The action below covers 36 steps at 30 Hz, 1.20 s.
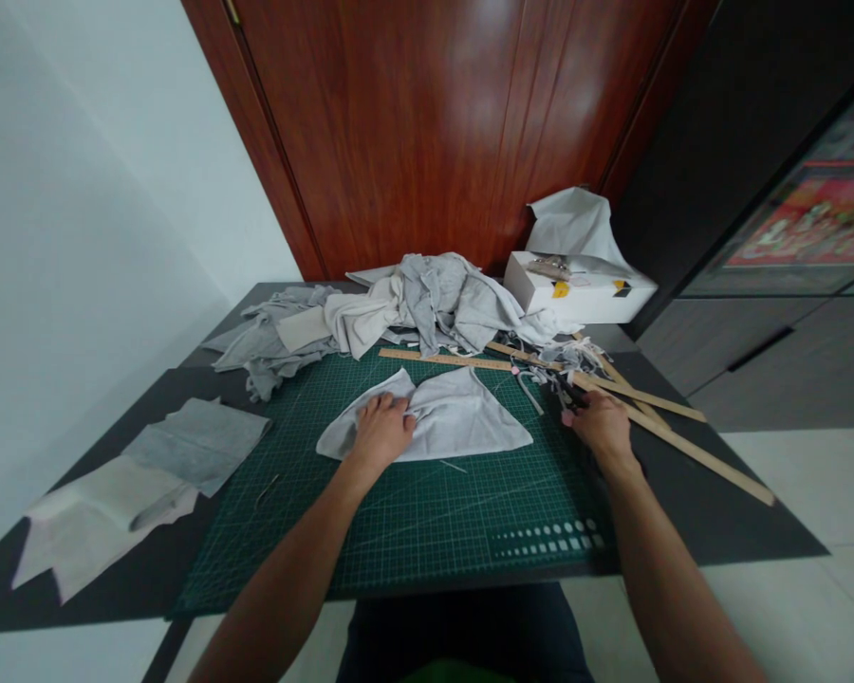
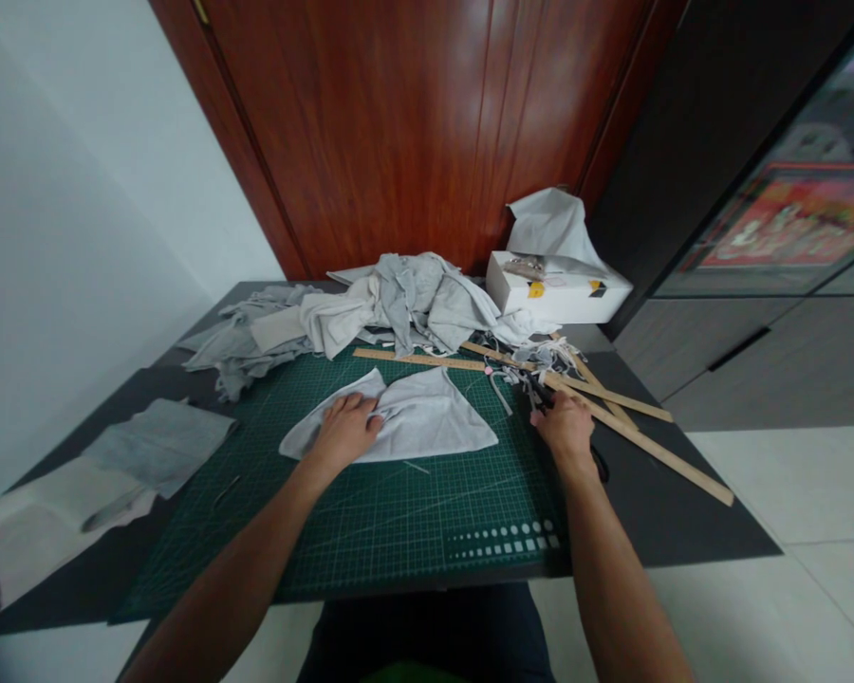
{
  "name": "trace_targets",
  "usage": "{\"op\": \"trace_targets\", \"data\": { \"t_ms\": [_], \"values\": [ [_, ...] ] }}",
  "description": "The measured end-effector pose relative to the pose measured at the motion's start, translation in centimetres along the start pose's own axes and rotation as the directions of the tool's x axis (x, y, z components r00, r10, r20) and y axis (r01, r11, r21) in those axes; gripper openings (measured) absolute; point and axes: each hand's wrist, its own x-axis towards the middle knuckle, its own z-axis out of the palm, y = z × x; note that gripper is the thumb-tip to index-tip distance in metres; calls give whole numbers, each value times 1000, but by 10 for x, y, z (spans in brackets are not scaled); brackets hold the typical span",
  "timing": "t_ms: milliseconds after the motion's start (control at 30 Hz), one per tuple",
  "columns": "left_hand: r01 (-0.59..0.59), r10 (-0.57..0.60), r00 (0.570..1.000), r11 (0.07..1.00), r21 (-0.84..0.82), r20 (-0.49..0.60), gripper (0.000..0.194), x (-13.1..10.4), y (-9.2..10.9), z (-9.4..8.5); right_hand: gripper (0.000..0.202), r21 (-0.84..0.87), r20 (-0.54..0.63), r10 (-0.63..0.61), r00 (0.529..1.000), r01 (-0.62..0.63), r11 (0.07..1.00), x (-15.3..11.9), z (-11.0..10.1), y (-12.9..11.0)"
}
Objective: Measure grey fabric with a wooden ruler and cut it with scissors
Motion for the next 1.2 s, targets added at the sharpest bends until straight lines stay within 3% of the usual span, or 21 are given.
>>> {"op": "trace_targets", "data": {
  "t_ms": [200,300,400,633,767,933,1067,1200],
  "values": [
    [-11,11,1000,1000,18,1,36,1,3,0,40,-54,19,52,998,-51,997,-2,-2,-4],
    [-37,37,999,999,7,-14,36,1,3,2,36,-114,28,-23,999,27,993,-5,-8,-7],
    [-53,53,998,999,1,-29,35,0,3,4,25,-146,115,-119,986,136,980,-9,-12,-12],
    [-70,70,997,998,-2,-30,34,-1,3,6,24,-176,195,-129,972,164,971,-13,-8,-20],
    [-70,70,997,998,-5,-25,34,-2,4,4,23,-88,152,-101,983,115,989,-14,-10,-18],
    [-57,57,998,998,-18,-32,34,-2,5,4,16,143,170,-46,984,21,989,-1,-14,-23],
    [-109,105,992,992,-67,-66,36,1,4,9,18,338,128,-116,985,66,939,23,-10,-52],
    [-157,145,984,980,-124,-101,36,5,0,14,20,341,35,-158,987,137,930,44,3,-87]
  ]
}}
